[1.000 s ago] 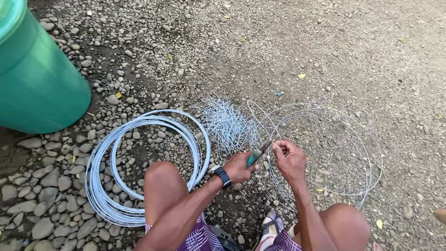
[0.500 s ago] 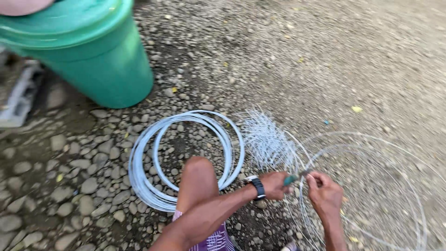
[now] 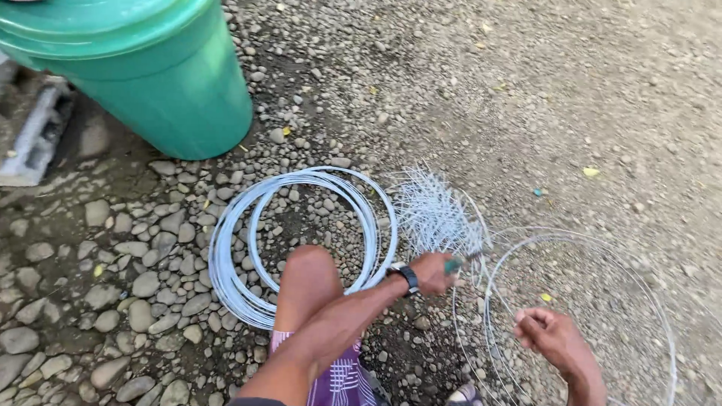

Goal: Cutting a coil of thin metal wire into small segments using pliers

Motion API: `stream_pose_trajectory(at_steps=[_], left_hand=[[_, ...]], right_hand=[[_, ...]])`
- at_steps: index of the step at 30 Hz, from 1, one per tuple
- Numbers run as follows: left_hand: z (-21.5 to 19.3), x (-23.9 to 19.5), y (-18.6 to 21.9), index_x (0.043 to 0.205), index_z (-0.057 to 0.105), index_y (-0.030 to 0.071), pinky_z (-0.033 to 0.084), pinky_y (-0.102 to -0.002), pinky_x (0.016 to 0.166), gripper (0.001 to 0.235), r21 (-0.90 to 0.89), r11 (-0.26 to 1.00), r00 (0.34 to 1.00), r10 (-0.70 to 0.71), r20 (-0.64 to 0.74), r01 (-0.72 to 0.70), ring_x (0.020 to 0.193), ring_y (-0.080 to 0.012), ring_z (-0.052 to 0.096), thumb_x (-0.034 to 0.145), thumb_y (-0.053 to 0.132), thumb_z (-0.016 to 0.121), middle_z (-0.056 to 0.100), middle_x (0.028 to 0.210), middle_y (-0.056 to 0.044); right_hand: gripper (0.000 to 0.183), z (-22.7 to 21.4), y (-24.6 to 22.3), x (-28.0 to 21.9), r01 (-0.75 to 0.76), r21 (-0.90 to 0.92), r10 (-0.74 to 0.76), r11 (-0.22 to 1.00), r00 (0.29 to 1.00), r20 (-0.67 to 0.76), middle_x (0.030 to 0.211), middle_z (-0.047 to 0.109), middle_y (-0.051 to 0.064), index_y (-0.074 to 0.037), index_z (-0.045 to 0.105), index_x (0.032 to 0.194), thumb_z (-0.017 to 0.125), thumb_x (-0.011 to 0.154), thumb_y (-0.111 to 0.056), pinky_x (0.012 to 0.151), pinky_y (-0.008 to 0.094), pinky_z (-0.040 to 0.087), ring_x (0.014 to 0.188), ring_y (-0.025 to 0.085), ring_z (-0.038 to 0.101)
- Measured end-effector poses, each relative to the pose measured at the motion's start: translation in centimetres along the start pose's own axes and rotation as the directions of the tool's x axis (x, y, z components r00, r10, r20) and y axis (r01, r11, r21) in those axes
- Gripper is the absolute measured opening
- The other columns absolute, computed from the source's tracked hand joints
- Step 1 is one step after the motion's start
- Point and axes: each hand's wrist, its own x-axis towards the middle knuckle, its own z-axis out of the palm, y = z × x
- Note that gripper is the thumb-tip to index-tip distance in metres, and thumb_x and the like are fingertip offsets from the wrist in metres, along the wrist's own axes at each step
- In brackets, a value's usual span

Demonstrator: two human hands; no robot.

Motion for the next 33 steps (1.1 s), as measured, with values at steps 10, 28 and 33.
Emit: stream_pose_trajectory(at_steps=[10,28,33], left_hand=[[-8.3,10.3,-8.6,0.091,0.076,0.005,0.058,-0.049,0.063,0.017,0.843,0.500,0.958,0.083,-0.276,0.199,0.069,-0.0317,0.072,0.078,0.014,0.070,0.074,0.079,-0.014],[4.0,-1.8,5.2,0.108,0.062,0.005,0.060,-0.039,0.059,0.036,-0.897,0.382,0.964,0.049,0.261,0.224,0.067,-0.0241,0.068,0.081,0.021,0.078,0.075,0.110,-0.013],[5.0,-3.2,4.9,0.104,0.069,0.001,0.059,-0.032,0.056,0.034,-0.941,0.272,0.958,0.143,0.246,0.201,0.062,-0.0209,0.069,0.087,0.030,0.078,0.070,0.075,-0.006]], right_hand=[[0.025,-3.4,2.6,-3.4,0.024,0.119,-0.009,0.993,0.992,-0.124,0.058,0.067,0.023,0.014,0.083,0.105,0.069,0.093,-0.004,0.035,0.031,0.031,0.042,0.023,0.048],[0.024,4.8,-0.7,-6.4,0.145,0.318,-0.067,0.937,0.967,-0.244,0.071,0.071,0.017,-0.001,0.079,0.114,0.066,0.095,-0.004,0.041,0.028,0.041,0.052,0.018,0.054],[0.023,6.2,-0.5,-6.7,0.184,0.226,-0.137,0.956,0.968,-0.210,0.066,0.071,0.014,0.000,0.081,0.111,0.067,0.093,-0.008,0.040,0.026,0.044,0.049,0.017,0.057]])
